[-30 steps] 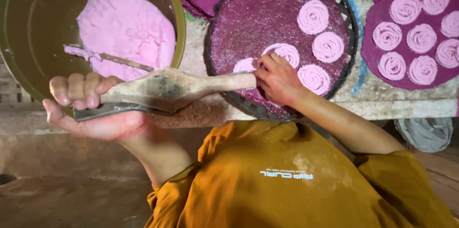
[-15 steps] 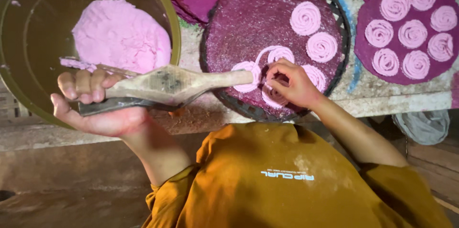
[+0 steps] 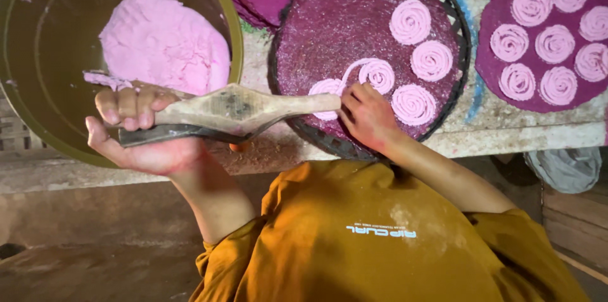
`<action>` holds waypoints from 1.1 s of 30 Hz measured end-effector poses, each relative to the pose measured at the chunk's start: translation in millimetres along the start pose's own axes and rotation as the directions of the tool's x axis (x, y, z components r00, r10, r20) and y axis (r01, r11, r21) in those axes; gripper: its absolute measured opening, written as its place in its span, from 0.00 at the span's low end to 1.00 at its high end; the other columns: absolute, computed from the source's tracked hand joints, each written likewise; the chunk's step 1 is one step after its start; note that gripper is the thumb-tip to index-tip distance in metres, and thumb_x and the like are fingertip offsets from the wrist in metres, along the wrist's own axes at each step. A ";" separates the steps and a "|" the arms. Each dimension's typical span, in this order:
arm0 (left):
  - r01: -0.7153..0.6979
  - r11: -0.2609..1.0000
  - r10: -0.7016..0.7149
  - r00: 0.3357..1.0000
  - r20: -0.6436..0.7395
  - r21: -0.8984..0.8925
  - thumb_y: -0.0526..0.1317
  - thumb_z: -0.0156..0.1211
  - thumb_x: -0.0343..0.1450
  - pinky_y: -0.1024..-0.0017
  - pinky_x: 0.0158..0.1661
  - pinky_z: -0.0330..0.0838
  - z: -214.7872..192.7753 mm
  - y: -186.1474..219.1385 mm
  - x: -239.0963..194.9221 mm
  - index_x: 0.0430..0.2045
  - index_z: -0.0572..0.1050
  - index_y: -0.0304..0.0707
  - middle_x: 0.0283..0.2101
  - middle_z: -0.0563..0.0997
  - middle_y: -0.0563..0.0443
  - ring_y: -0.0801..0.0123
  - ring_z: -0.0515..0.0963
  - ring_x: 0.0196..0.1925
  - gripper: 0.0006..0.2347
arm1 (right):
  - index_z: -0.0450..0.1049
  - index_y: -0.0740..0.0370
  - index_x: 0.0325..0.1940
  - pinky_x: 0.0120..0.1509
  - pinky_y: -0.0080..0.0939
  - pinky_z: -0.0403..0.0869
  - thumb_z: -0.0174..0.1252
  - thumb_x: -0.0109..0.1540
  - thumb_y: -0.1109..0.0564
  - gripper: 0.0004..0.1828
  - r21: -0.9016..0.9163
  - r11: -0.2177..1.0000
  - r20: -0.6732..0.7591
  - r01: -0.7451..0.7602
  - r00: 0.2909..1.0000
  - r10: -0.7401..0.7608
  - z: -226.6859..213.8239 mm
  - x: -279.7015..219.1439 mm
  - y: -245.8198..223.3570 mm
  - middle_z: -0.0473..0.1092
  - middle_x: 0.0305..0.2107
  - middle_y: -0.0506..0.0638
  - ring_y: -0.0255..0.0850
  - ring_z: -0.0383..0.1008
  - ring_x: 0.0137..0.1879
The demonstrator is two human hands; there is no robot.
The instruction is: The person uses a wooden roller tool to press pink dough into rose-shaped patterns on a dark purple tray. They repeatedly scoop dough from a large bowl, roll it onto the tool, and press it into the tray to form multiple decorative spirals.
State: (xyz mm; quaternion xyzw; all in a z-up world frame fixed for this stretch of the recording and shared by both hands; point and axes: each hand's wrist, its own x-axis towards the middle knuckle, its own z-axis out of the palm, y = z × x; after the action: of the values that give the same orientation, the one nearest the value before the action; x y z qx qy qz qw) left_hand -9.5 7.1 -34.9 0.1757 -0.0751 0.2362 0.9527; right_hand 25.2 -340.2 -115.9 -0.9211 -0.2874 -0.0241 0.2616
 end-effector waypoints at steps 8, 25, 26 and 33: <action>0.000 1.000 0.000 1.000 -0.006 0.005 0.49 0.49 0.78 0.75 0.40 0.74 -4.9 2.4 -0.1 0.29 0.66 0.45 0.25 0.69 0.62 0.81 0.68 0.27 0.12 | 0.75 0.64 0.41 0.44 0.40 0.69 0.64 0.63 0.61 0.05 0.520 0.817 0.048 -0.249 0.963 0.263 -21.5 -13.8 25.3 0.71 0.38 0.52 0.42 0.72 0.41; 0.112 0.994 -0.112 0.993 0.037 -0.001 0.49 0.45 0.79 0.72 0.43 0.74 -5.0 -24.8 10.8 0.29 0.66 0.45 0.24 0.66 0.60 0.79 0.68 0.28 0.12 | 0.75 0.65 0.42 0.41 0.30 0.70 0.65 0.62 0.63 0.07 0.606 0.745 0.049 -0.280 0.947 0.316 -36.4 -58.7 42.1 0.70 0.42 0.48 0.31 0.70 0.41; 0.115 0.993 -0.115 0.993 0.039 0.002 0.49 0.45 0.79 0.72 0.43 0.74 -4.6 -25.0 10.7 0.29 0.66 0.45 0.24 0.67 0.60 0.79 0.68 0.28 0.12 | 0.75 0.65 0.42 0.40 0.30 0.70 0.64 0.62 0.63 0.06 0.611 0.735 0.057 -0.293 0.943 0.328 -37.7 -60.1 42.8 0.70 0.43 0.48 0.31 0.71 0.41; 0.120 0.993 -0.120 0.992 0.035 0.001 0.49 0.45 0.79 0.72 0.43 0.74 -7.4 -28.3 10.1 0.28 0.66 0.45 0.24 0.67 0.60 0.79 0.68 0.29 0.13 | 0.76 0.65 0.41 0.40 0.33 0.70 0.66 0.61 0.62 0.07 0.452 0.828 -0.009 -0.333 0.926 0.378 -50.2 -62.3 51.3 0.71 0.41 0.50 0.34 0.72 0.39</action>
State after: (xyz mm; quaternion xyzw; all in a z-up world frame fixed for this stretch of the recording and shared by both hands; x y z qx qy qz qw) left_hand 13.3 -9.3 -47.9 0.1834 -0.0811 0.1751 0.9639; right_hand 6.3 -433.1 -108.8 -0.8722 -0.0955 0.0459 0.4775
